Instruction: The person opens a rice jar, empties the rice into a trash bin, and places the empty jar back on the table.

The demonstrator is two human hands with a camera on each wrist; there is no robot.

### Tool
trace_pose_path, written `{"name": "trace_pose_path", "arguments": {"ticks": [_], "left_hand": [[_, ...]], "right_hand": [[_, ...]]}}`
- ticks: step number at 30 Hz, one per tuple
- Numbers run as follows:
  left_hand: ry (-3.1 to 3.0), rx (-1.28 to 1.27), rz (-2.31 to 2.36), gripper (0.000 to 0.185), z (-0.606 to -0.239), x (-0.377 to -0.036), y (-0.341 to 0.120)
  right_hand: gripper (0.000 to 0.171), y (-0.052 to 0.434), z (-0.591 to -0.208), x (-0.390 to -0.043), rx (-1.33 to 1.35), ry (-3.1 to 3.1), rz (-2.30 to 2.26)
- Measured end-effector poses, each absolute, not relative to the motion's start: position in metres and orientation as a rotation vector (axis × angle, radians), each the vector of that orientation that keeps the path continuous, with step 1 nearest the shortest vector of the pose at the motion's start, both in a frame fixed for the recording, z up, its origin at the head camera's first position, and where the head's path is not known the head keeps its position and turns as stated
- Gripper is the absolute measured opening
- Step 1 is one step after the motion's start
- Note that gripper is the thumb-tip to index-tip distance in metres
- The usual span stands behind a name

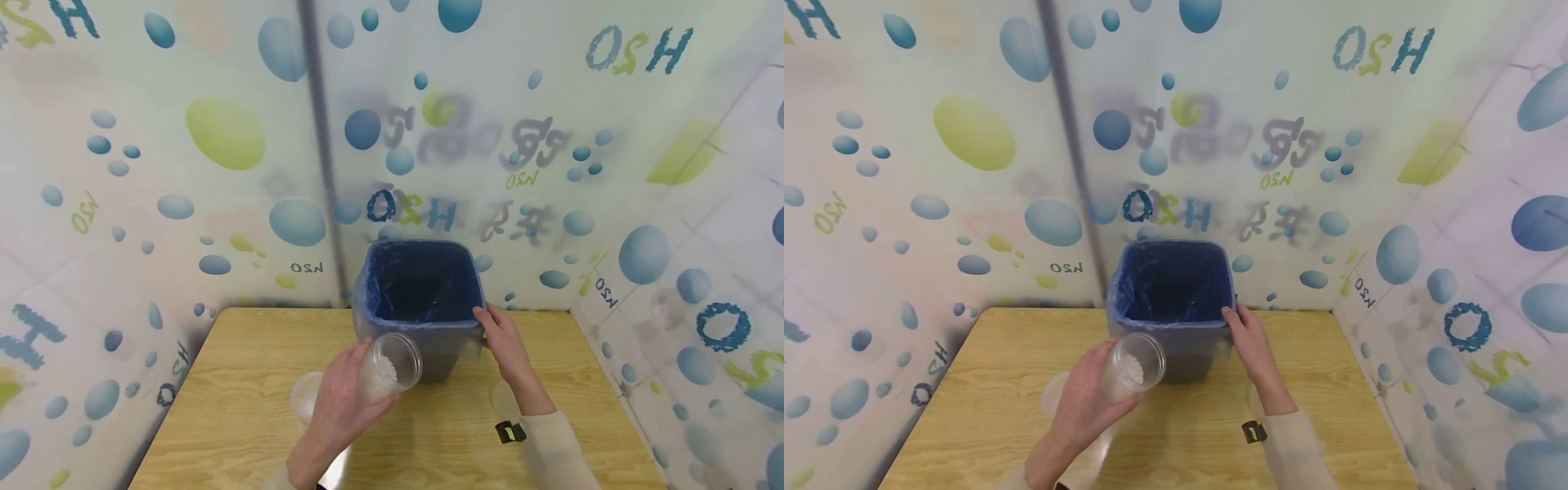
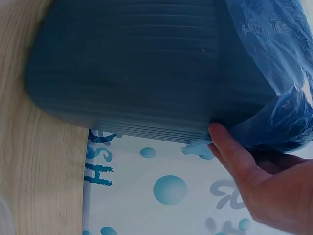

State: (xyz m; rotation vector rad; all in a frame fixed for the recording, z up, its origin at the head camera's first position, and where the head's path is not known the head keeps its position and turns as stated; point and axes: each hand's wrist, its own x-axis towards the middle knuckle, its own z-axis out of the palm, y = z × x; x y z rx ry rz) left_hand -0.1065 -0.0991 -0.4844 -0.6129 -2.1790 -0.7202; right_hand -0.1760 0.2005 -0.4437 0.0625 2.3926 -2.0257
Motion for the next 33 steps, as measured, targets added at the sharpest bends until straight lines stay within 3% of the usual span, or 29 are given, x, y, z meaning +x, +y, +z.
{"name": "trace_pose_path", "arguments": {"ticks": [33], "left_hand": [[-2.105, -0.539, -0.855, 0.094, -0.428, -0.140, -0.134]], "right_hand": [[0.057, 0.205, -0.446, -0.176, -0.060, 2.369, -1.973]]}}
